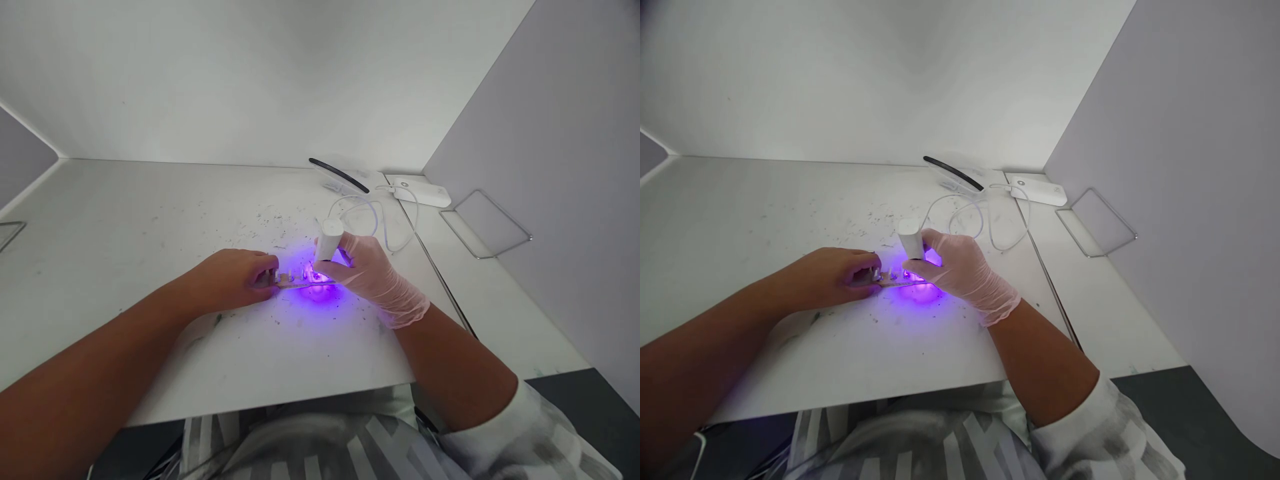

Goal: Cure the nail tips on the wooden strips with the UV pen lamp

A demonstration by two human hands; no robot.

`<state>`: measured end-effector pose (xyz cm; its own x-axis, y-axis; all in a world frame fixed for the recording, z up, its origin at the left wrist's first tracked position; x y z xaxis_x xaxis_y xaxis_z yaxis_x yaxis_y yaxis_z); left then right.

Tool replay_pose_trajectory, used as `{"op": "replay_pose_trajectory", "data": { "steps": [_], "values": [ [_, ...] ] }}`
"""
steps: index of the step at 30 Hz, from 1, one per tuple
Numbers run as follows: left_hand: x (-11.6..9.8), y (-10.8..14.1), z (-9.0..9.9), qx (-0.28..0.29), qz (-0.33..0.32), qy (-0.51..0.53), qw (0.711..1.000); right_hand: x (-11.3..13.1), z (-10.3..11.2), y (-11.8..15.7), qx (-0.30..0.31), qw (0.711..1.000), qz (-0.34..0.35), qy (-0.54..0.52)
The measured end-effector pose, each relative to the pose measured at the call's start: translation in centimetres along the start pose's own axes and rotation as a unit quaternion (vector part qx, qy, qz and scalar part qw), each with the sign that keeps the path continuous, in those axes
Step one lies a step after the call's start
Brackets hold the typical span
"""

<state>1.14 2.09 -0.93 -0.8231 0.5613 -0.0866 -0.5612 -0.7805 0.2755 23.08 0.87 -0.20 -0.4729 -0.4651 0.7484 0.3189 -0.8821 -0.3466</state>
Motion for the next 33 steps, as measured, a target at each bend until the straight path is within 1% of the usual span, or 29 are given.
{"op": "replay_pose_trajectory", "data": {
  "steps": [33],
  "values": [
    [-0.1,0.05,0.06,-0.002,0.004,-0.009,1.0,0.04,-0.09,0.05,0.0,1.0,0.0,-0.008]
  ]
}}
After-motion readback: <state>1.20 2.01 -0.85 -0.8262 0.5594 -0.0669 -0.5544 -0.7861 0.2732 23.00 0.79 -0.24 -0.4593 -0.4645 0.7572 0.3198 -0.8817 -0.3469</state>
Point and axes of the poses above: each hand's wrist, its own y-axis away from the middle knuckle, its own z-axis out of the back of the hand, x = y × z, the point moved 3 cm from there along -y, towards the middle knuckle, and after that the axes turned 6 degrees about -y, right-handed, at the moved point
